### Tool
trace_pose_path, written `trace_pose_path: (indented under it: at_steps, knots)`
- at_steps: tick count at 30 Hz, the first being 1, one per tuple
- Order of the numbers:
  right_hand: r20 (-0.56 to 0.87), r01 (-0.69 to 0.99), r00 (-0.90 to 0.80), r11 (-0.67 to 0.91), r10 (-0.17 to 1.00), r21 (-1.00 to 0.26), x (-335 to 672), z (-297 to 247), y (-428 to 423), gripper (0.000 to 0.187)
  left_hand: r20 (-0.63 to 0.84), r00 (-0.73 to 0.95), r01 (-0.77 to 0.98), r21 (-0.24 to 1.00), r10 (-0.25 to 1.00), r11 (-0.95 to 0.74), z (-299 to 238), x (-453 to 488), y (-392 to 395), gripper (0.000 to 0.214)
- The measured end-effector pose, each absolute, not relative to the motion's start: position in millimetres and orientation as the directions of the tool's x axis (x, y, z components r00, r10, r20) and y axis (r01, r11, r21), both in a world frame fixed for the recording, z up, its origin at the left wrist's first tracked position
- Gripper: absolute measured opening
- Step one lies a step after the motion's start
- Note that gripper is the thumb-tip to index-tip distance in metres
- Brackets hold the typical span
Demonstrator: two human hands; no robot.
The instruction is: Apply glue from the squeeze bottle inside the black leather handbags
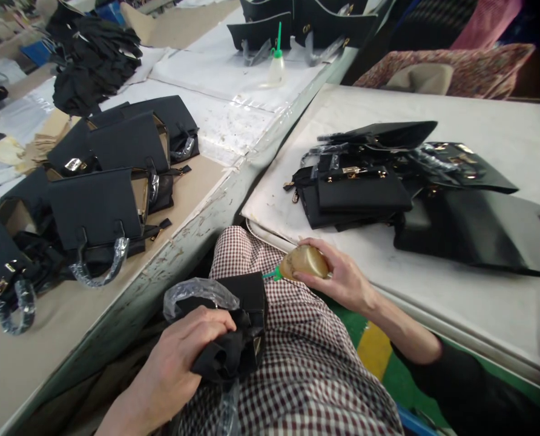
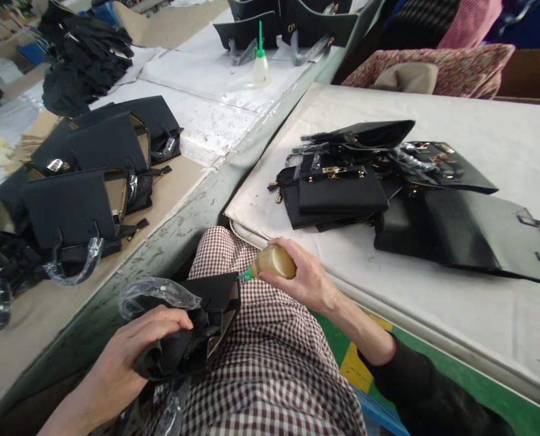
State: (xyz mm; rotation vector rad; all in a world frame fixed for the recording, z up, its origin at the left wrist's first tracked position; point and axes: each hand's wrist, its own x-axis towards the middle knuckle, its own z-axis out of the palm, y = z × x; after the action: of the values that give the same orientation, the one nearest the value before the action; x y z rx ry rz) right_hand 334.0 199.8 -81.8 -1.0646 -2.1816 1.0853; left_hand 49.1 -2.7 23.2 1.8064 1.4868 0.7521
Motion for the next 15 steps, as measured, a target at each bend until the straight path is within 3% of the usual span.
trace_pose_path:
  at_steps: [9, 15]
  knots:
    - [-0.110, 0.419, -0.614, 0.204, 0.781, -0.885, 339.8, -72.2, 199.1, 0.052, 0.069, 0.186, 0.588, 0.792, 0.980, -0.168, 18.6, 44.1, -7.4, 0.034]
    - [-0.359, 0.316, -0.488, -0.222, 0.796, -0.922, 346.2, -65.4, 191.2, 0.060, 0.071, 0.146, 0.569, 0.810, 0.987, -0.142, 16.4, 42.5, -7.0, 0.034]
